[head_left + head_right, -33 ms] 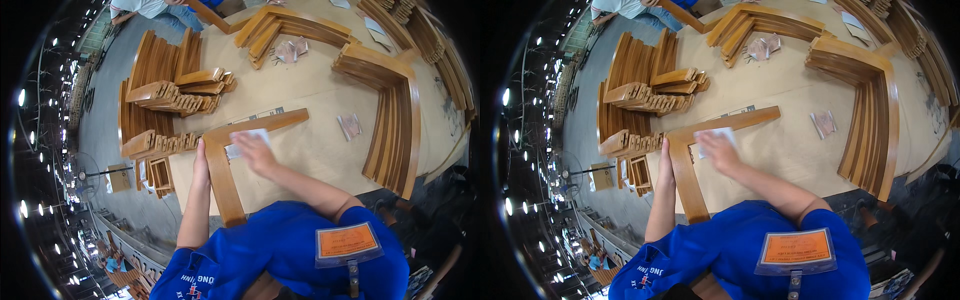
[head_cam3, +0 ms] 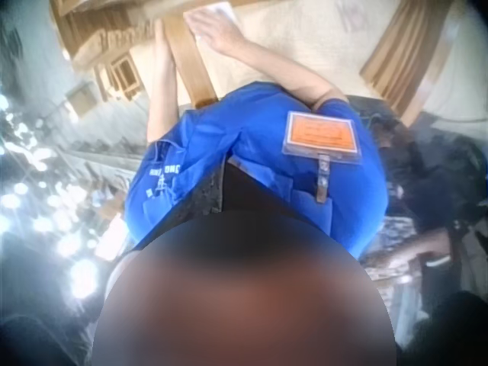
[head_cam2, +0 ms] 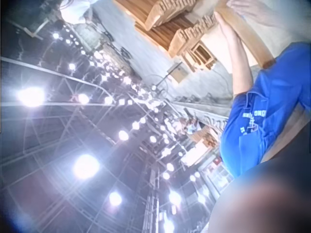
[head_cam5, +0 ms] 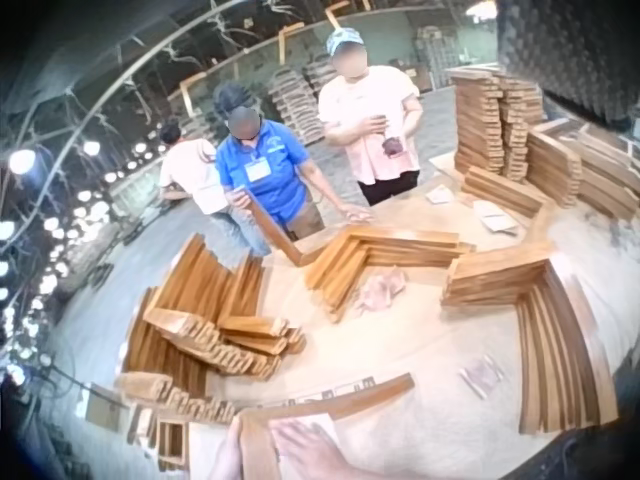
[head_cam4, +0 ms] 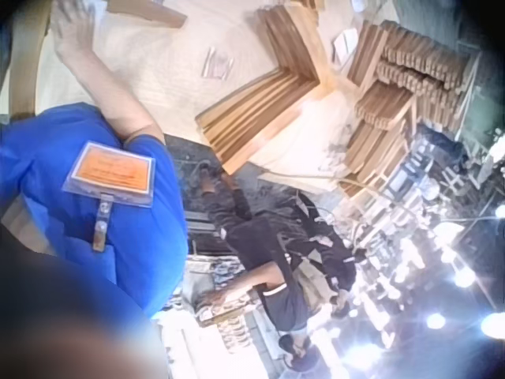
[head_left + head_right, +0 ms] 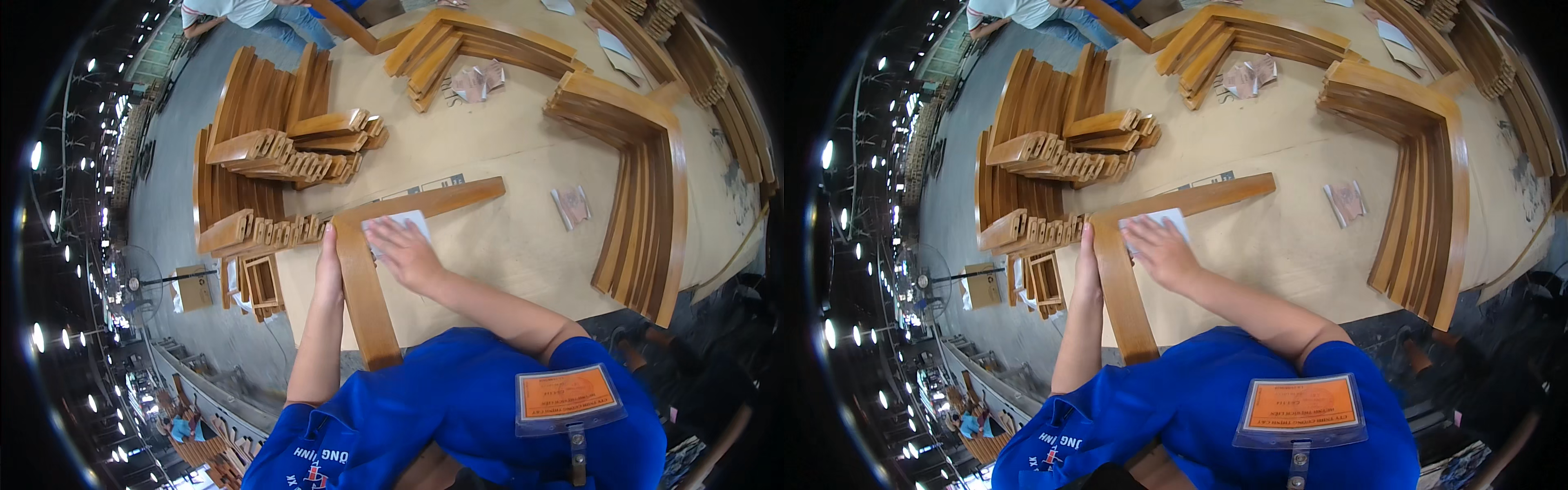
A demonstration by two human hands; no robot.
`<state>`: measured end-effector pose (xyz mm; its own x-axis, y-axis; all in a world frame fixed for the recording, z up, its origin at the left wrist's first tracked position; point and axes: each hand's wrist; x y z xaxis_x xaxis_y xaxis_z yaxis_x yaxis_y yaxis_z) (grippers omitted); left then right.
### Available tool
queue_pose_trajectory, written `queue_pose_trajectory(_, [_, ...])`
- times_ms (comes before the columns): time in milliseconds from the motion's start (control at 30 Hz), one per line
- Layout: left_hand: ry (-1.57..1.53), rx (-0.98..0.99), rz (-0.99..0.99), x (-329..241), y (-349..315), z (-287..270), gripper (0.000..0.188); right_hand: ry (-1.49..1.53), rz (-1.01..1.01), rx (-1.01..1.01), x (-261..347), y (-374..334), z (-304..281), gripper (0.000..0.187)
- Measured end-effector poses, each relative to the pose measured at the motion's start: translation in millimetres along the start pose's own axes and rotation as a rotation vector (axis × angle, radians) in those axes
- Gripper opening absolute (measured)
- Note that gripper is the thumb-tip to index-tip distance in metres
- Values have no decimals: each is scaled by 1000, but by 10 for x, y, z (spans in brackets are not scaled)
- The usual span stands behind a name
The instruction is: The person wipes multiple wooden chair parts with a white cloth at a workbench. They pick up each part, wipe its surfaces, and place it back on the table. Coworkers perform the same task nearby.
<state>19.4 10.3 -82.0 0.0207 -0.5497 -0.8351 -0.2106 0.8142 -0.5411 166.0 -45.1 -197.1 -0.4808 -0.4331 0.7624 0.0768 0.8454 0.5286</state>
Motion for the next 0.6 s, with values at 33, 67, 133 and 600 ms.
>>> queue_pose_trajectory(33, [11, 3, 67, -7, -18, 6, 62, -4, 56, -11, 45, 18, -18, 47])
queue_pose_trajectory(67, [33, -4, 10, -26, -33, -12, 62, -8, 27, -11, 99, 38, -26, 47])
queue_pose_trajectory(133, [108, 142, -12, -53, -27, -43, 63, -55, 54, -25, 60, 65, -175, 46])
queue_pose_trajectory(600, [31, 158, -76, 16, 200, -136, 70, -91, 273, -77, -1072, -355, -299, 41])
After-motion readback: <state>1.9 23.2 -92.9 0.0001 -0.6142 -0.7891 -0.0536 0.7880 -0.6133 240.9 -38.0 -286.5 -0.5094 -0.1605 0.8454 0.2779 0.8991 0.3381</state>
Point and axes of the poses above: each hand's wrist, its own y-axis towards the middle knuckle, its own z-axis out of the palm, x = y × z, and after that the axes turned 11 degrees about -x, right-handed
